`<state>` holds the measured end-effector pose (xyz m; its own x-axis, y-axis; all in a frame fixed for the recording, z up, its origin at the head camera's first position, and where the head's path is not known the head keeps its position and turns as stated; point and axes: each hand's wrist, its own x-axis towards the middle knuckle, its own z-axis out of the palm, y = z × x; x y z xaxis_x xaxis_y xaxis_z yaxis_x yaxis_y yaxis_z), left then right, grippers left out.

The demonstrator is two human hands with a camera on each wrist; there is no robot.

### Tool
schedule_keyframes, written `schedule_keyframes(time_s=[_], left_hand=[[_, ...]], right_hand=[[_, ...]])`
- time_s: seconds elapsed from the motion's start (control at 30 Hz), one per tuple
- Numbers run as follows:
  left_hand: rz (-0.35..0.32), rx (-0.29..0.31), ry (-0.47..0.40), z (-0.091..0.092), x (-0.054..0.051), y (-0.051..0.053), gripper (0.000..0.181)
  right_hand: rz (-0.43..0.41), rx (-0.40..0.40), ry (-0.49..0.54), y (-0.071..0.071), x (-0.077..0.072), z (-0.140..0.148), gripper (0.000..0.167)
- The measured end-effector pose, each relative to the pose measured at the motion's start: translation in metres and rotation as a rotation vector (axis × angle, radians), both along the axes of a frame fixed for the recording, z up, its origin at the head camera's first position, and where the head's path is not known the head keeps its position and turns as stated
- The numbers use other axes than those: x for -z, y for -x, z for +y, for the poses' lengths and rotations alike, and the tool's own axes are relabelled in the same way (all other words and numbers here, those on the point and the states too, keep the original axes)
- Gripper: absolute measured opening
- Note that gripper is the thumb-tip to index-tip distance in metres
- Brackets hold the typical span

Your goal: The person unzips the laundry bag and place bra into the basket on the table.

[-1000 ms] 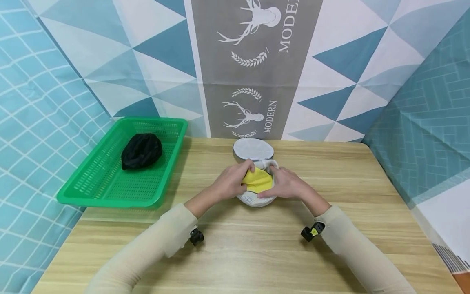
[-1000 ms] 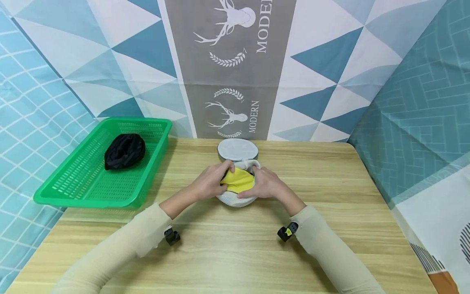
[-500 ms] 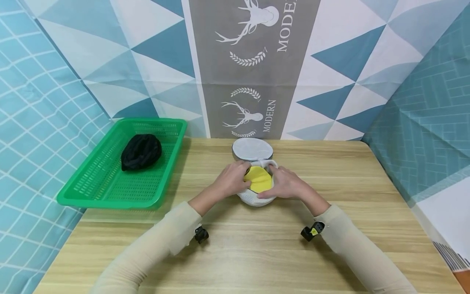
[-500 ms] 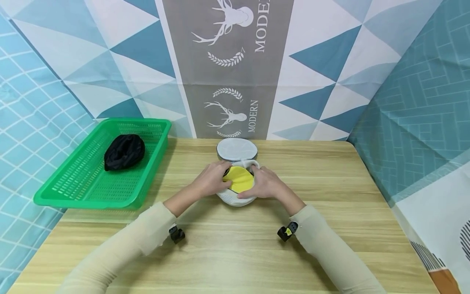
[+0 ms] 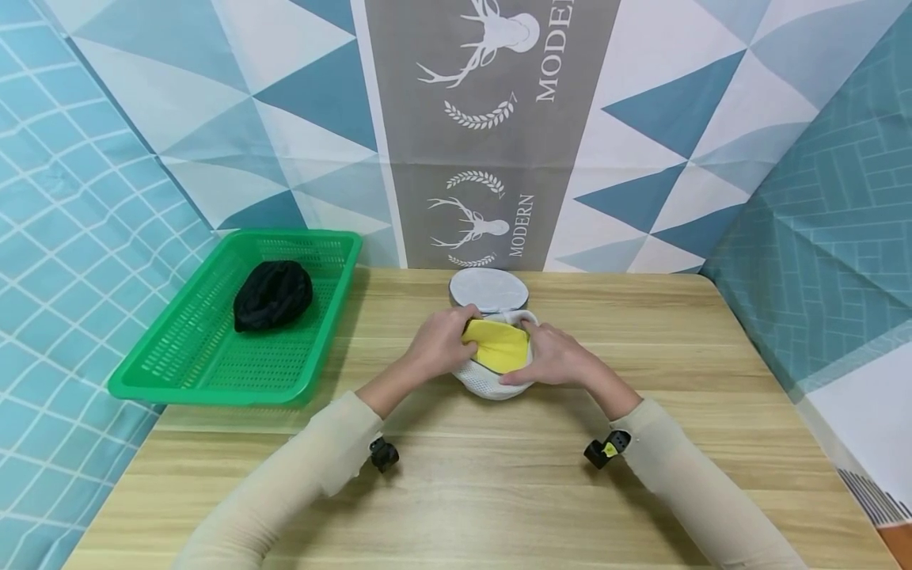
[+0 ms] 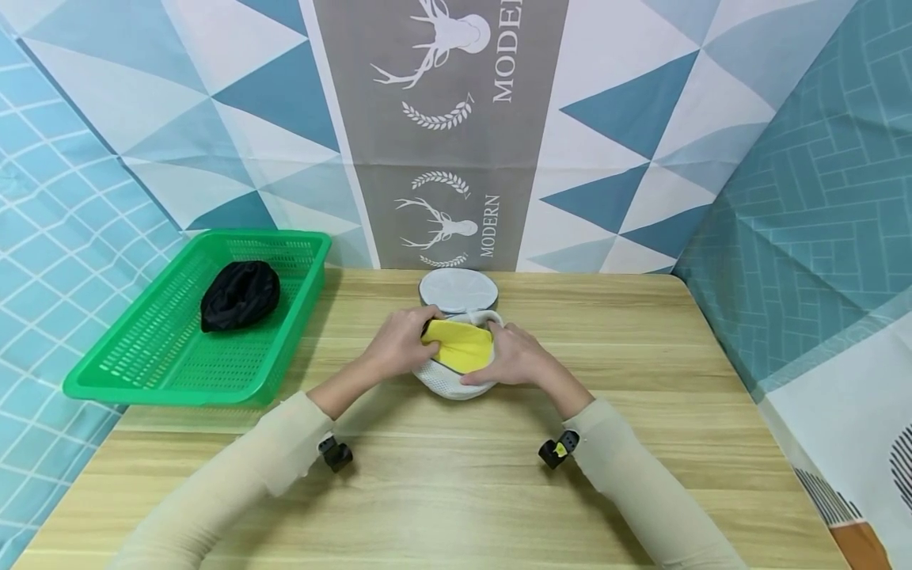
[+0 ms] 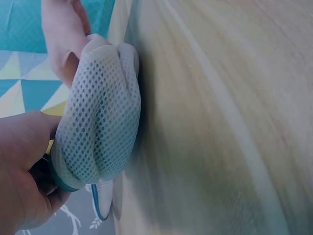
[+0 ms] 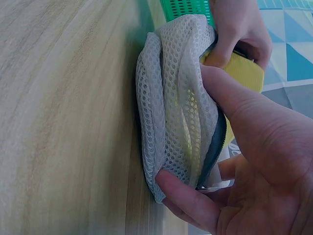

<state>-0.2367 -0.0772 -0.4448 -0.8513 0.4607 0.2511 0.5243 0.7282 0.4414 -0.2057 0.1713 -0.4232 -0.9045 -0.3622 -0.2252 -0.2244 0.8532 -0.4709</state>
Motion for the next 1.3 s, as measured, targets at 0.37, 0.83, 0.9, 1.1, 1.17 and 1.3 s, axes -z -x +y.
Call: schedule_keyframes(time_s=[0.37, 0.83, 0.9, 1.1, 1.17, 1.3], left_hand=[[-0.048, -0.129, -0.070, -0.011, -0.041, -0.021, 0.043], [-0.026, -0.140, -0.037, -0.023, -0.033, -0.021, 0.034], [-0.033, -0.151, -0.041, -0.024, -0.032, -0.021, 0.035], [-0.055, -0.181, -0.071, -0.026, -0.033, -0.024, 0.035], [-0.058, -0.193, -0.085, -0.026, -0.032, -0.024, 0.034], [-0.058, -0.211, -0.120, -0.027, -0.032, -0.026, 0.033]], right_hand=[[0.019, -0.029, 0.150, 0.003, 0.004, 0.005, 0.106], [0.015, -0.003, 0.074, 0.002, 0.003, 0.003, 0.103], [0.010, -0.002, 0.088, 0.001, 0.003, 0.003, 0.099], [0.024, -0.014, 0.075, 0.001, 0.003, 0.001, 0.100], [0.032, -0.017, 0.059, 0.001, 0.003, 0.000, 0.099], [0.034, -0.007, 0.028, 0.002, 0.004, -0.002, 0.096]])
